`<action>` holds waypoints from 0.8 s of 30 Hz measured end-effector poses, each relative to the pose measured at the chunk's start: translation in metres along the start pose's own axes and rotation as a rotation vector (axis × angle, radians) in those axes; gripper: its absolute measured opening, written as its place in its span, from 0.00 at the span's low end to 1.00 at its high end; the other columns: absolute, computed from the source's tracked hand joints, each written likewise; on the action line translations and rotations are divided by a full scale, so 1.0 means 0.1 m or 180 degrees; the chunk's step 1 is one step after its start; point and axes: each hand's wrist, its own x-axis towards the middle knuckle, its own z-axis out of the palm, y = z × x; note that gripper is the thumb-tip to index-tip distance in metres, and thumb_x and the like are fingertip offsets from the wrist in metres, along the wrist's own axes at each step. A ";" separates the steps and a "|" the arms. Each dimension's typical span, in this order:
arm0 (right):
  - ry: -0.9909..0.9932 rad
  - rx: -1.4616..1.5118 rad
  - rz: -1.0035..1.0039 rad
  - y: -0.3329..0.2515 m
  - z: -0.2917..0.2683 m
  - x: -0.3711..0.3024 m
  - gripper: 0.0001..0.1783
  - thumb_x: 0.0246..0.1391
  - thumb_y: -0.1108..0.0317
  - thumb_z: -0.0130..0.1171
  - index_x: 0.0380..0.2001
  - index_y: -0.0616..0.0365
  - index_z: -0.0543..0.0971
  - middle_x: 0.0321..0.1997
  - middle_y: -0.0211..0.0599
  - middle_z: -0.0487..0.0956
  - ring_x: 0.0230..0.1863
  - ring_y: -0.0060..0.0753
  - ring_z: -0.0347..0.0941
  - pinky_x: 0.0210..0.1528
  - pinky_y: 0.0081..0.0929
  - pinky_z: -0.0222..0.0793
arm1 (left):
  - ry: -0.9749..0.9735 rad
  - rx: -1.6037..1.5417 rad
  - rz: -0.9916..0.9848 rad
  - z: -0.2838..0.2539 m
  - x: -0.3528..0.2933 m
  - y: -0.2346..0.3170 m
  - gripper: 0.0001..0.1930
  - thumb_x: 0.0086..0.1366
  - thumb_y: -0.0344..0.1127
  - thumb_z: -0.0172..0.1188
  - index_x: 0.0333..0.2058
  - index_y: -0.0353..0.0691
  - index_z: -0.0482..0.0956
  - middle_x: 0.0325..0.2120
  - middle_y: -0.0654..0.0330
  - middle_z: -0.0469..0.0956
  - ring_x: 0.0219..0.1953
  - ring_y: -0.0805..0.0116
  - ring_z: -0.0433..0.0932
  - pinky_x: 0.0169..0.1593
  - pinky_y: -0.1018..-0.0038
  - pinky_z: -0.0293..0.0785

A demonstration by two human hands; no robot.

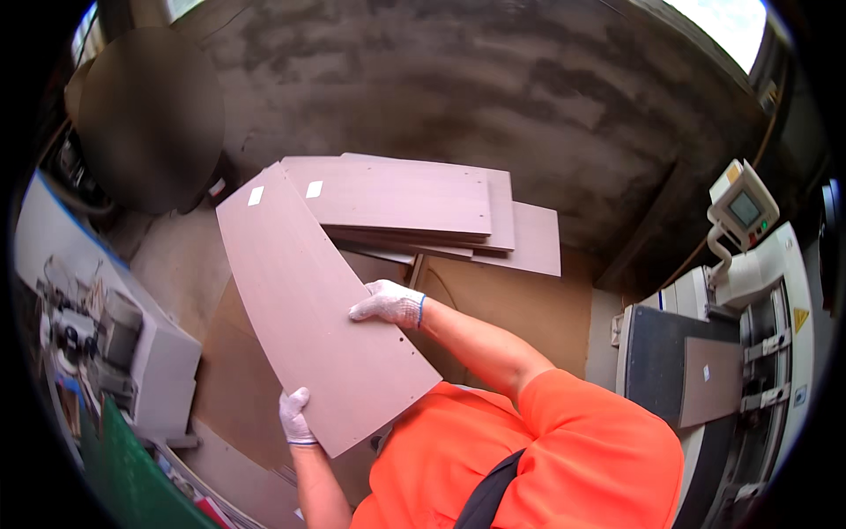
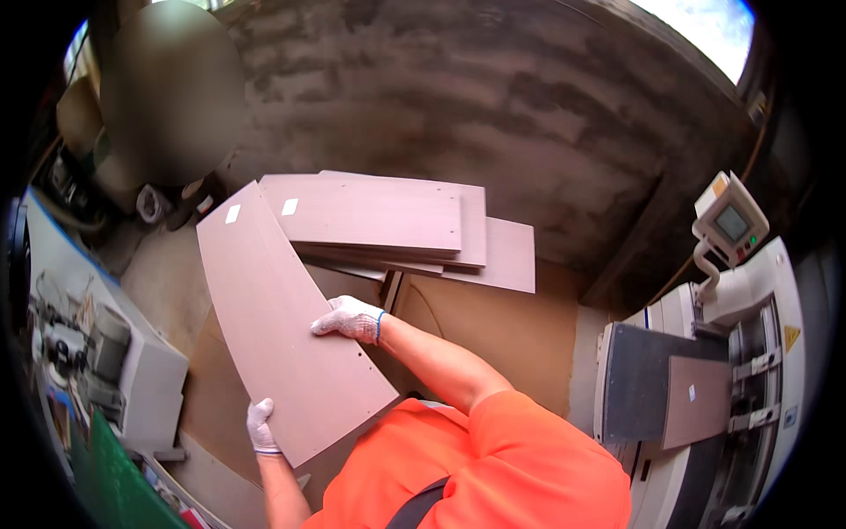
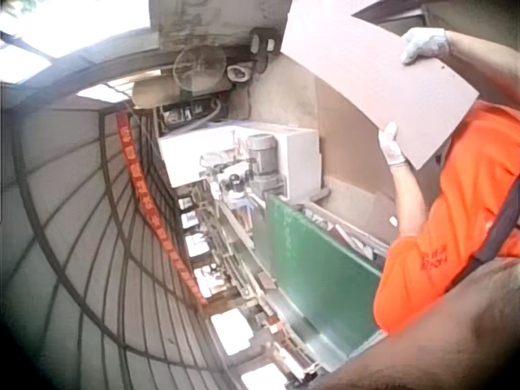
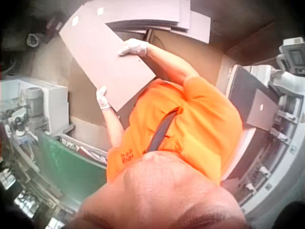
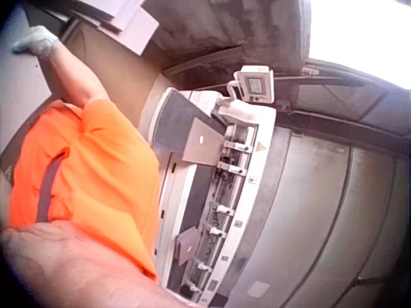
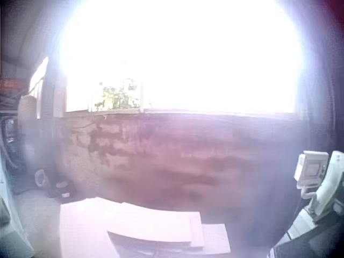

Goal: The person repeatedly picks up rectangular wood panels, places them on a machine's conveyor belt, and uses a handheld tool to guide or adjust them as they move through the machinery. The person then collects the processed panels and stacks them on the floor.

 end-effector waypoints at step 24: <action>0.3513 0.1819 -0.1821 0.74 -2.00 -2.01 0.15 0.61 0.57 0.72 0.45 0.52 0.82 0.38 0.21 0.80 0.38 0.14 0.73 0.38 0.20 0.71 | -0.1698 0.0912 -0.2990 2.35 2.54 -2.63 0.24 0.80 0.54 0.50 0.56 0.36 0.73 0.56 0.45 0.80 0.55 0.48 0.81 0.54 0.56 0.80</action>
